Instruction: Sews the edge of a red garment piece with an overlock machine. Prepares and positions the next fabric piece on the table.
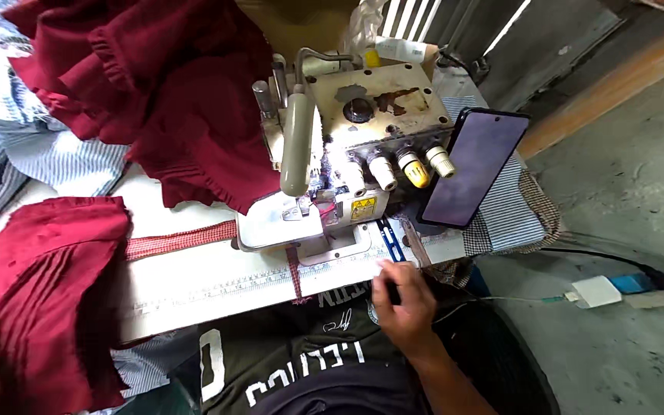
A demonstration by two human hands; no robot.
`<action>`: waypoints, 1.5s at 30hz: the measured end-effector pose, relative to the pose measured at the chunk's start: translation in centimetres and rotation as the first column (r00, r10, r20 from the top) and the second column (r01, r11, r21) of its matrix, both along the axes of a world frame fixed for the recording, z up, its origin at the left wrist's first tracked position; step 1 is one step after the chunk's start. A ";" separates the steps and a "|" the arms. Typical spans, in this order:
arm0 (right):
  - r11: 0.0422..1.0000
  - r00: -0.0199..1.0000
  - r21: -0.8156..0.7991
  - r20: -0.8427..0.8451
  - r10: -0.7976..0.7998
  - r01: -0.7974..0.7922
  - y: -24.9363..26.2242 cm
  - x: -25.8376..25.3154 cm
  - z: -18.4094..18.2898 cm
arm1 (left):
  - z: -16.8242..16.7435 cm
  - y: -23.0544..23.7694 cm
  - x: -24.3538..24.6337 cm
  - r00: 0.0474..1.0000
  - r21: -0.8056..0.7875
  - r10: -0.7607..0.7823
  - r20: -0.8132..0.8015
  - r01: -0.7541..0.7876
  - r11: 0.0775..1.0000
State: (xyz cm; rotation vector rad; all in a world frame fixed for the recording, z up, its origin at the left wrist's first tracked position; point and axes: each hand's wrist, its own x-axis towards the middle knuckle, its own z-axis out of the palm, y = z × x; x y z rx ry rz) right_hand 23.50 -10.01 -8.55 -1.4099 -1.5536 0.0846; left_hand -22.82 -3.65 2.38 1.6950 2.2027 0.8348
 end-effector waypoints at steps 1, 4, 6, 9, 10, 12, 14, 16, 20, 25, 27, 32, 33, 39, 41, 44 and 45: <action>0.999 0.999 -0.005 0.006 0.051 -0.051 0.3 -0.6 0.0 | -0.6 0.1 -0.1 0.999 0.060 -0.048 0.024 0.046 0.997; 0.997 0.997 -0.001 -0.011 0.080 -0.080 1.1 -1.7 0.3 | -3.8 0.0 0.2 0.951 0.126 -0.247 0.187 0.226 0.966; 0.999 0.998 -0.016 -0.045 0.039 -0.040 1.2 -1.4 0.6 | -5.2 -0.7 3.6 0.908 0.099 -0.259 0.329 0.240 0.966; 0.998 0.998 -0.052 -0.053 -0.019 0.017 0.9 -0.6 0.5 | -6.1 -1.2 7.9 0.846 0.009 -0.309 0.434 0.339 0.941; 0.998 0.998 -0.060 -0.048 -0.026 0.023 0.7 -0.2 0.5 | -6.8 -1.2 7.2 0.865 0.019 -0.346 0.364 0.364 0.931; 0.997 0.999 -0.081 -0.041 -0.024 0.021 0.1 0.6 0.7 | -8.5 -0.5 3.1 0.919 0.135 -0.366 0.145 0.348 0.928; 0.995 0.999 -0.094 -0.033 -0.031 0.027 -0.5 1.3 0.6 | -8.9 0.1 -1.0 0.977 0.240 -0.195 -0.084 0.210 0.948; 0.995 0.997 -0.078 -0.029 -0.072 0.070 -0.6 2.0 0.3 | -7.0 0.5 -1.0 0.983 0.105 0.160 -0.094 -0.150 0.983; 0.971 0.972 -0.056 -0.026 -0.234 0.233 -0.4 3.1 0.2 | -15.2 1.5 -8.7 0.901 0.082 0.190 -0.390 -0.172 0.982; 0.935 0.946 -0.150 0.105 -0.308 0.321 0.8 3.5 -0.1 | -11.6 1.5 -6.9 0.975 0.059 0.091 -0.203 -0.080 0.995; 0.929 0.939 -0.158 0.142 -0.315 0.335 1.2 3.3 0.1 | -7.4 1.2 -3.2 0.991 0.073 0.126 -0.045 -0.123 0.990; 0.918 0.940 -0.208 0.135 -0.314 0.336 1.1 3.3 0.9 | -4.4 0.3 1.1 0.916 0.280 -0.003 0.401 -0.119 0.953; 0.927 0.949 -0.206 0.108 -0.296 0.313 0.9 3.1 1.1 | -3.6 0.0 2.4 0.895 0.288 -0.014 0.447 -0.129 0.949; 0.993 0.999 -0.117 -0.053 0.008 -0.014 -0.4 -0.5 1.9 | -2.0 -1.9 9.0 0.759 0.313 -0.146 0.635 -0.080 0.946; 0.939 0.951 -0.200 -0.187 0.245 -0.281 -0.6 -2.8 2.1 | -2.5 -2.7 11.3 0.711 0.347 -0.207 0.672 -0.055 0.936; 0.658 0.704 -0.283 -0.446 0.553 -0.697 -0.2 -7.2 2.6 | -3.5 -4.8 15.5 0.748 0.359 -0.269 0.607 0.043 0.932; 0.572 0.623 -0.276 -0.504 0.598 -0.772 0.2 -8.7 2.9 | -3.9 -5.5 16.5 0.770 0.358 -0.310 0.557 0.114 0.927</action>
